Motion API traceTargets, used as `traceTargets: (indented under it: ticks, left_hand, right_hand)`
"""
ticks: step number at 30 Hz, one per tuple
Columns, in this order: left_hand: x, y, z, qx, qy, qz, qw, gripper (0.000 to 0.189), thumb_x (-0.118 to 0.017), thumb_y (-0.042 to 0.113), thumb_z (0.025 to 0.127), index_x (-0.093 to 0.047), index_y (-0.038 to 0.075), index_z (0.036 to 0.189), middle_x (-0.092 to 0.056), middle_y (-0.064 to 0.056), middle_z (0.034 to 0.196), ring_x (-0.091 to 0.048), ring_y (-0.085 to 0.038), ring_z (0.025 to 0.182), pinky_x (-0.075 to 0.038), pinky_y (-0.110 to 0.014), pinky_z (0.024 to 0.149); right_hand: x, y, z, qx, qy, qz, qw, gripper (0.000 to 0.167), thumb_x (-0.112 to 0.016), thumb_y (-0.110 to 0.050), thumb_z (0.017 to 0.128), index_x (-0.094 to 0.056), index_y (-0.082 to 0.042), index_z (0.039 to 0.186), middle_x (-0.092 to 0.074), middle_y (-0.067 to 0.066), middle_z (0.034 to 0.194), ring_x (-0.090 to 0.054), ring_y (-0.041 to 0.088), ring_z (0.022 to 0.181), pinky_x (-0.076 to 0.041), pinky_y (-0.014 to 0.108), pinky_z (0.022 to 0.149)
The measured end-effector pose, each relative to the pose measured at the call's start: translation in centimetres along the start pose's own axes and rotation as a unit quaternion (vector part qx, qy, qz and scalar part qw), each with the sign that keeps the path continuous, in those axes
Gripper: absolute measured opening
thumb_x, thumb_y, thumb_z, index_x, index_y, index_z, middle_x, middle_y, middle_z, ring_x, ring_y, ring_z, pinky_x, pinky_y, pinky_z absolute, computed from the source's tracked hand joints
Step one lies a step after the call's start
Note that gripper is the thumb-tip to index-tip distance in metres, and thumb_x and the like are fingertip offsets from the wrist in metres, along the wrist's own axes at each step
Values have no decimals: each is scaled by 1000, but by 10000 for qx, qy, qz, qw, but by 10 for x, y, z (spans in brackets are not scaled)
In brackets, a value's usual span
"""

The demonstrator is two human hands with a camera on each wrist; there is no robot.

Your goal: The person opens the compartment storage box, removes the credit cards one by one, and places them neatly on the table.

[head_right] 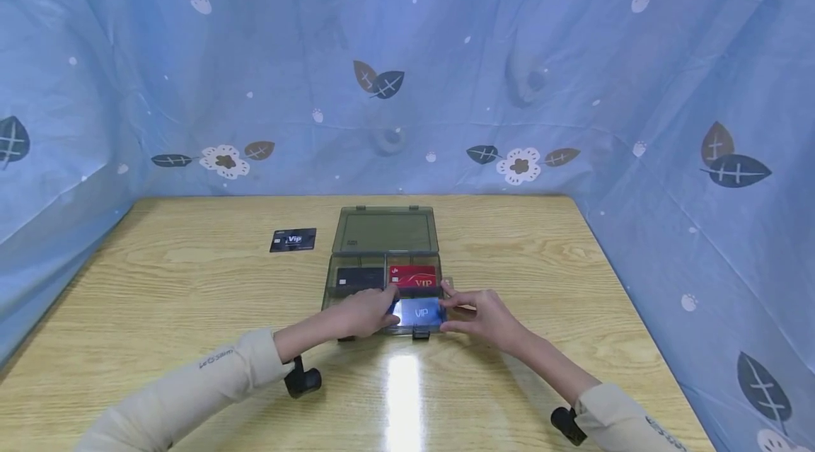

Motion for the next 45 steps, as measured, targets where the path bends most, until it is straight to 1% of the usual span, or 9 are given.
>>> traceTargets:
  ticks: [4, 7, 9, 15, 21, 26, 33, 41, 45]
  left_hand:
    - [6, 1, -6, -295, 537, -106, 9981, 33, -63, 23, 94, -52, 6, 120, -59, -6, 84, -57, -21, 76, -46, -34, 58]
    - [15, 2, -11, -526, 1200, 65, 9914, 12, -64, 20, 94, -56, 11, 97, -53, -5, 82, -49, -19, 71, -42, -29, 51]
    - [19, 3, -13, -653, 1519, 161, 9861, 13, -64, 17, 94, -56, 12, 85, -49, -3, 80, -45, -18, 70, -39, -27, 48]
    - [24, 7, -8, -1285, 1793, -454, 9743, 11, -58, 11, 97, -54, 9, 86, -51, 1, 72, -45, -11, 59, -37, -20, 50]
    - [25, 8, 1, -1724, 1728, -1576, 9569, 9, -53, 4, 98, -54, 0, 106, -56, -2, 65, -47, -5, 47, -38, -17, 45]
    - [15, 4, 8, -1684, 1441, -2095, 9524, 18, -68, 11, 90, -64, 0, 104, -65, -5, 76, -57, -3, 56, -47, -16, 54]
    - [12, -3, 11, -1423, 1237, -2699, 9442, 48, -81, 14, 76, -65, -1, 119, -68, -12, 97, -68, -9, 71, -53, -18, 65]
    - [5, -5, 13, -1293, 1040, -2740, 9473, 56, -83, 12, 74, -62, 0, 125, -67, -17, 108, -70, -13, 76, -54, -19, 66]
    - [4, -4, 13, -1249, 1012, -2903, 9433, 57, -85, 10, 71, -63, -2, 123, -66, -19, 111, -70, -14, 76, -55, -20, 65]
  right_hand:
    - [0, 0, 0, 23, -3, -39, 10000, 36, -77, -11, 80, -67, 8, 108, -52, 28, 128, -50, 41, 118, -52, 34, 82]
    - [0, -1, -1, 38, 3, -55, 10000, 35, -76, -11, 80, -67, 8, 108, -51, 28, 129, -51, 41, 116, -52, 35, 81]
    - [1, -1, -2, 39, 9, -79, 10000, 35, -76, -11, 80, -67, 8, 108, -51, 29, 129, -52, 41, 116, -52, 34, 81]
    - [0, -1, -3, 168, 21, -99, 9998, 33, -76, -12, 81, -68, 7, 107, -51, 28, 129, -52, 40, 116, -52, 35, 81]
    - [-1, 0, -2, 212, 29, -99, 9997, 32, -75, -11, 81, -68, 7, 107, -53, 28, 128, -52, 41, 116, -52, 36, 81]
    - [-1, 0, -1, 183, 0, -122, 9998, 33, -75, -12, 82, -68, 7, 108, -54, 27, 127, -51, 42, 117, -52, 35, 82]
    - [0, 1, -2, 94, -19, -86, 9999, 33, -75, -12, 82, -68, 7, 108, -54, 27, 126, -49, 43, 118, -52, 34, 82]
    - [-1, 1, -1, 96, -6, -8, 10000, 34, -75, -11, 82, -67, 8, 108, -54, 26, 126, -48, 43, 119, -51, 36, 83]
    - [0, 0, -2, 59, -4, -1, 10000, 35, -75, -12, 82, -67, 8, 109, -53, 27, 127, -48, 44, 119, -51, 36, 82]
Point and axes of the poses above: each hand's wrist, its own z-axis towards the middle knuckle, its own x-axis out of the back of the hand, y = z × x, the point moved 8 cm from there along z, towards the middle knuckle
